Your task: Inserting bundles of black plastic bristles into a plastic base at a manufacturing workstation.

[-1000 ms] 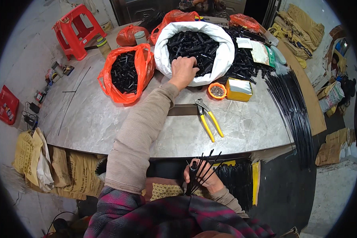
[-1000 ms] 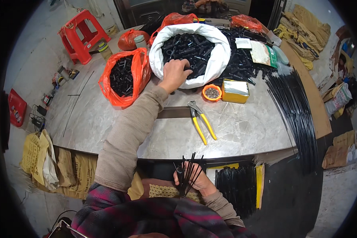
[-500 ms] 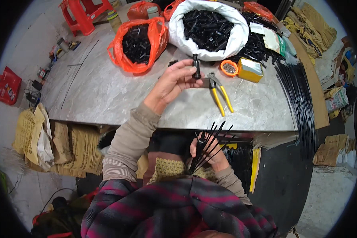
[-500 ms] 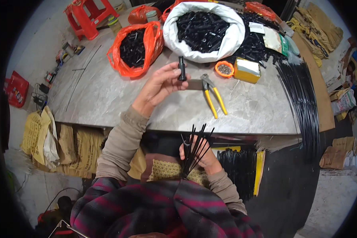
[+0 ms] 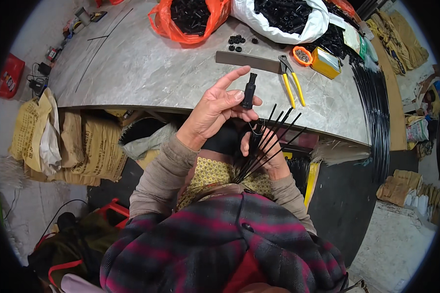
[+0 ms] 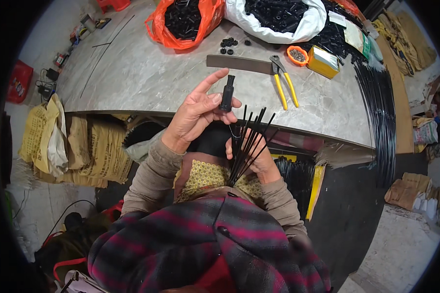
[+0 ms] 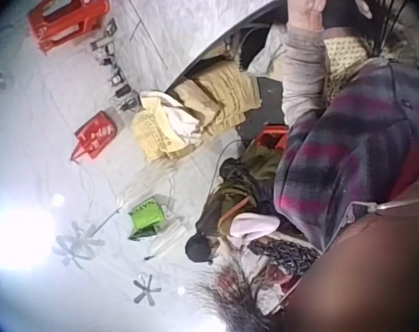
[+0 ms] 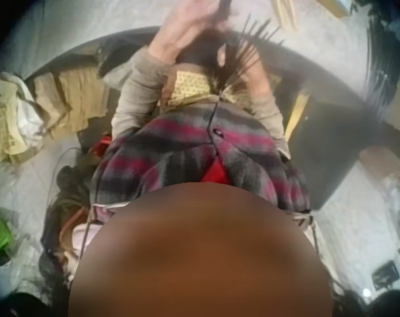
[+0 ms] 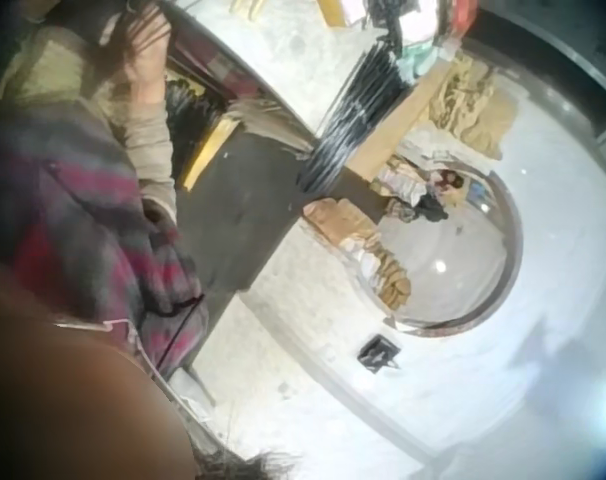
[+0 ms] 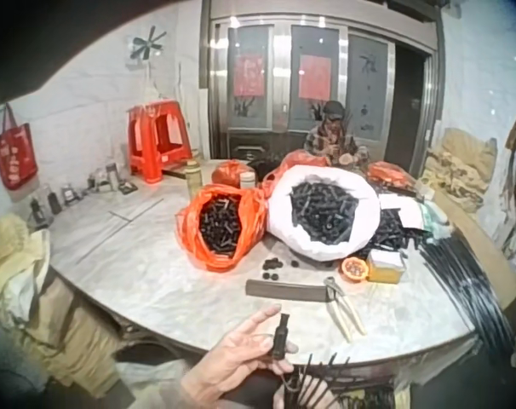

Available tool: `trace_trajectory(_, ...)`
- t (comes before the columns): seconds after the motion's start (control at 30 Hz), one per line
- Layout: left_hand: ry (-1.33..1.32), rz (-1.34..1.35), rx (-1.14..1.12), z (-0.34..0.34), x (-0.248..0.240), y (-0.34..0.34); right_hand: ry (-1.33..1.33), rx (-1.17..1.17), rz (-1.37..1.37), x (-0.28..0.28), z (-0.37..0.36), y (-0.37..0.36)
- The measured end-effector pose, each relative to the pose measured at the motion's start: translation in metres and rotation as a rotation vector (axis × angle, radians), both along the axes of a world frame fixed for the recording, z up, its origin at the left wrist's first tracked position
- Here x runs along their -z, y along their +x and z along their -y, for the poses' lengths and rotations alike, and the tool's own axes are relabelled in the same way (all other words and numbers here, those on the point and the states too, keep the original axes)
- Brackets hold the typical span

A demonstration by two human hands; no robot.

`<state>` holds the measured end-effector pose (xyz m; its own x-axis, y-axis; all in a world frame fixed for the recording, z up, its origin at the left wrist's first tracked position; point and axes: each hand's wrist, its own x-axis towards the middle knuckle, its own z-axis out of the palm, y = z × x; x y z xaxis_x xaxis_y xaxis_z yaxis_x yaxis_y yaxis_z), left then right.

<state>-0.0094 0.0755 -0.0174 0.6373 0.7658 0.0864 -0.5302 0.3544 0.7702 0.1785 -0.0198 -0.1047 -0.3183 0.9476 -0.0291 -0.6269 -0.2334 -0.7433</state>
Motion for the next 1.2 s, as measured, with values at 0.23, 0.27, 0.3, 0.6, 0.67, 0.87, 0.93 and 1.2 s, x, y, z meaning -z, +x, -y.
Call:
trace_trajectory(0.23,-0.035,0.049,-0.002,0.003,0.003,-0.004,0.008,0.025,-0.010,-0.004,0.005,-0.004)
trace_trajectory(0.27,-0.022,0.026,-0.020,0.003,0.004,-0.005,0.008,0.026,-0.009,-0.004,0.005,-0.005)
trace_trajectory(0.3,-0.009,0.003,-0.037,0.002,0.004,-0.005,0.000,0.023,-0.024,-0.004,0.006,-0.005)
trace_trajectory(0.6,-0.085,0.032,-0.037,-0.004,0.002,-0.005,-0.022,0.012,-0.050,-0.005,0.003,-0.005)
trace_trajectory(0.67,-0.063,0.046,-0.023,-0.007,0.008,-0.005,-0.029,0.009,-0.052,-0.003,0.003,-0.005)
trace_trajectory(0.87,0.026,-0.011,0.008,-0.007,0.010,0.006,-0.023,0.002,-0.051,-0.004,0.003,-0.005)
trace_trajectory(0.93,0.048,-0.036,0.007,-0.007,0.006,0.009,-0.014,0.011,-0.055,-0.004,0.003,-0.006)
trace_trajectory(1.2,0.031,-0.080,0.076,-0.007,-0.001,0.010,-0.006,0.021,-0.063,-0.003,0.001,-0.007)
